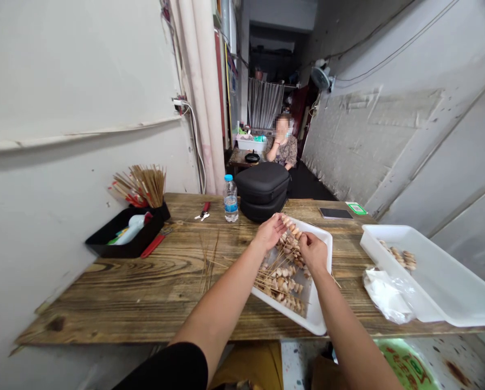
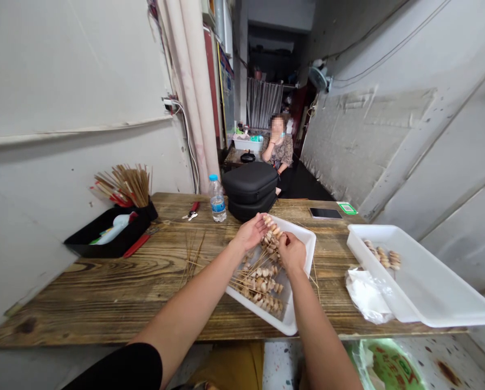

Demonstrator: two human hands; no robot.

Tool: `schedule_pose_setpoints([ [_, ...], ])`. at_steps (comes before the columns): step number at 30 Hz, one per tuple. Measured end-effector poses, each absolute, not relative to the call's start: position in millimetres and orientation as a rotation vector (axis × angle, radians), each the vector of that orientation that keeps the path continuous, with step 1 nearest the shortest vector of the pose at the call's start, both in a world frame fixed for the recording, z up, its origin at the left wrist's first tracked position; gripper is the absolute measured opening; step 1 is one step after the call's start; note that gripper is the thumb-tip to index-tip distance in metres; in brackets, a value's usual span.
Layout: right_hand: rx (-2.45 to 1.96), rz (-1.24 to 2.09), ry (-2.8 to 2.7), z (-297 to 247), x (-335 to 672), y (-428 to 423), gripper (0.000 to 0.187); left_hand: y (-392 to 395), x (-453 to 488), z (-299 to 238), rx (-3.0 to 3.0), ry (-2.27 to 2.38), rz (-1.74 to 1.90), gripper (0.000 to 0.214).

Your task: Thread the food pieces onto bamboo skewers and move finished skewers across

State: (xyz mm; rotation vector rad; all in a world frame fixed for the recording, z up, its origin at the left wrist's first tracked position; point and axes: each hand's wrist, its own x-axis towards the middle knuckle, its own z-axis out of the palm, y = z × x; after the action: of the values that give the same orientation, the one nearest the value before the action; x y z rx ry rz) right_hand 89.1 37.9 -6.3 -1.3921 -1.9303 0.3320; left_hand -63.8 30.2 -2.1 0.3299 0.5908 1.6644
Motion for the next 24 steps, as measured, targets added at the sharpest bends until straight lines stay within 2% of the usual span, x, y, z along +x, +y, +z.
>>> schedule_pose_setpoints([
  [3, -1.383, 0.340, -1.930, -6, 89, 37, 0.041, 28, -64, -1, 0.388, 0.613, 1.654, 0.021],
  [13, -1.326, 0.384, -1.952, -4, 89, 35, 0.041, 25, -63, 0, 0.450, 0.661, 1.663, 0.013],
  [19, -1.327, 0.331, -1.989, -2, 85, 31, 0.040, 20, -60, 10, 0.429, 0.761, 1.706, 0.026],
  [24, -1.364, 0.337, -2.008, -2, 82, 29, 0.039, 21, -58, 8, 0.448, 0.743, 1.764, 0.023],
])
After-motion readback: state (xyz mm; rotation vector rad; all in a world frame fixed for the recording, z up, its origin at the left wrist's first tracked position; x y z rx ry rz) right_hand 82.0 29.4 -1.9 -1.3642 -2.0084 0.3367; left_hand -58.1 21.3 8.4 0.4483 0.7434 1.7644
